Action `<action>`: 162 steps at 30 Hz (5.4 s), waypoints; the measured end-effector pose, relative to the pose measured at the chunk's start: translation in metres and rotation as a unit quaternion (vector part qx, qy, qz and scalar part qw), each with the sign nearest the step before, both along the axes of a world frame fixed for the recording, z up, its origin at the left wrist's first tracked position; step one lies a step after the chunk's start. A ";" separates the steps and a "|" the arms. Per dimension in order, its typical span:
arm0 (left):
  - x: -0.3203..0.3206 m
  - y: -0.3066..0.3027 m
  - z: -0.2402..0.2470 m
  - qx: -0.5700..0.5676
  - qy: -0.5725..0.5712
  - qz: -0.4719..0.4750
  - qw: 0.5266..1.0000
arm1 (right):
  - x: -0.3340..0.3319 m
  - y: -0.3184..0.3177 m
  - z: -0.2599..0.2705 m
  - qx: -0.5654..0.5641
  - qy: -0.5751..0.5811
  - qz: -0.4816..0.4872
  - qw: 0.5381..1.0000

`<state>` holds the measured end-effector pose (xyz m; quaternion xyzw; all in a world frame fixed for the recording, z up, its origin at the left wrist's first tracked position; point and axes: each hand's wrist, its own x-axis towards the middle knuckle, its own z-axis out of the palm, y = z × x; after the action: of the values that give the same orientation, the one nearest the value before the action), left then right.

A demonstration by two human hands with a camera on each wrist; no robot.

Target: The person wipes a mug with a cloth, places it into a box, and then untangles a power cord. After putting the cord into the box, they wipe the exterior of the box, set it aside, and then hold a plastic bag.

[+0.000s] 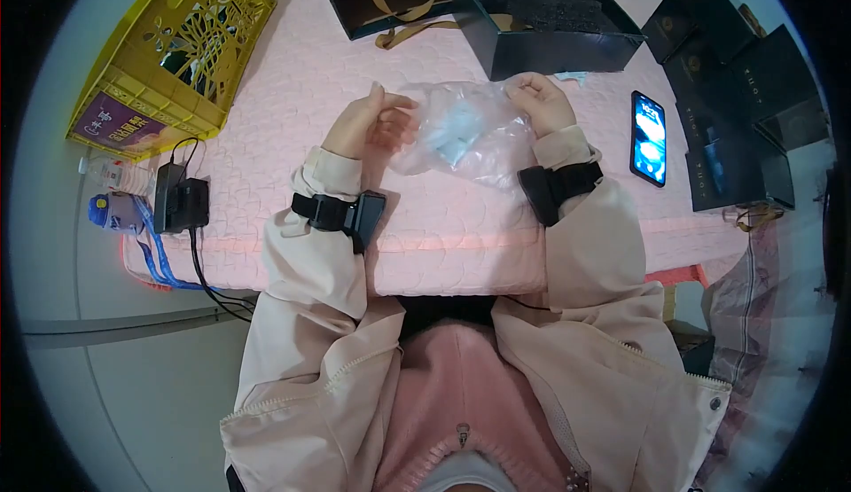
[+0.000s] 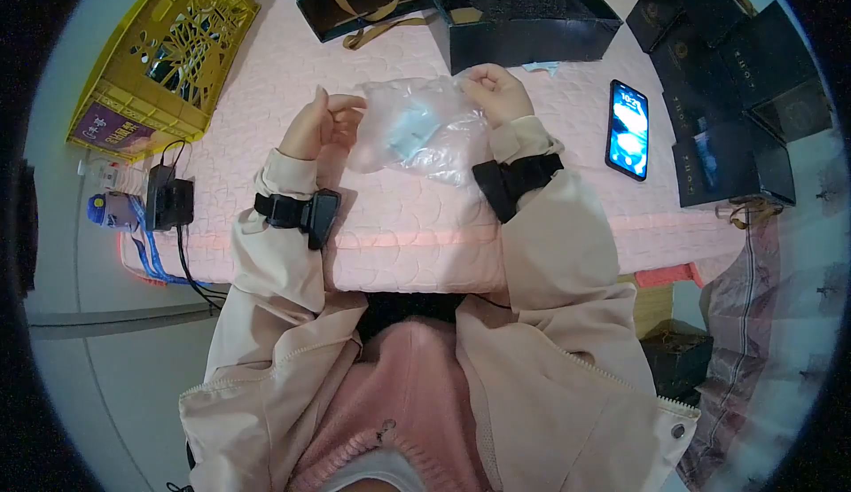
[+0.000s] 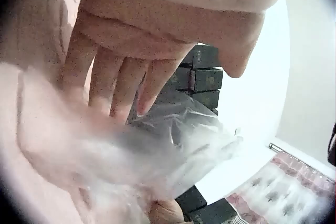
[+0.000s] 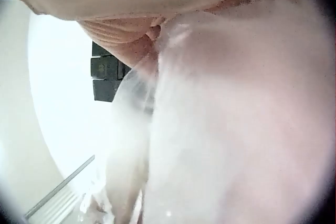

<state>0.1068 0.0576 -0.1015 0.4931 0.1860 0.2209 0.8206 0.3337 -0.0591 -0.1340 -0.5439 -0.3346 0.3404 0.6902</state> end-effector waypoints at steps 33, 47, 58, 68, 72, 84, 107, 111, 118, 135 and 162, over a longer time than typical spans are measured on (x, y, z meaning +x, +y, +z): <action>0.004 0.002 0.004 0.013 -0.008 0.024 1.000 | -0.005 0.000 0.010 -0.006 0.071 -0.019 0.997; 0.013 0.009 -0.013 0.007 -0.161 0.024 0.987 | 0.012 0.000 -0.012 -0.069 0.173 0.037 0.982; 0.008 0.001 -0.007 0.223 0.038 0.092 0.970 | 0.006 0.005 -0.012 -0.025 0.069 -0.098 0.992; 0.005 0.004 -0.002 0.137 -0.016 0.038 0.990 | -0.002 0.000 0.016 -0.081 0.192 -0.059 0.976; 0.000 0.001 0.004 0.124 -0.095 -0.002 0.988 | 0.005 0.002 0.002 -0.053 0.191 -0.020 0.980; -0.004 0.017 0.001 0.148 -0.038 0.045 0.987 | 0.014 0.005 -0.014 -0.047 0.101 -0.102 0.989; 0.002 0.008 -0.001 0.054 0.064 0.040 0.996 | 0.002 -0.004 0.005 -0.042 0.016 -0.001 0.999; 0.000 0.014 -0.011 0.105 0.061 0.119 0.985 | 0.006 -0.005 0.003 -0.049 0.012 0.034 0.998; 0.005 0.019 -0.015 0.228 -0.015 0.247 0.942 | 0.002 -0.009 0.007 -0.068 0.008 0.037 0.997; 0.012 0.007 -0.004 0.025 -0.056 0.202 0.977 | 0.005 -0.008 0.011 -0.018 -0.032 -0.118 0.992; -0.002 0.026 -0.014 0.040 -0.102 0.186 0.977 | 0.000 -0.003 0.008 -0.146 0.073 0.041 0.986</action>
<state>0.1052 0.0836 -0.1154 0.4572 0.1809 0.4258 0.7596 0.3334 -0.0621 -0.1265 -0.5984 -0.2518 0.4524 0.6115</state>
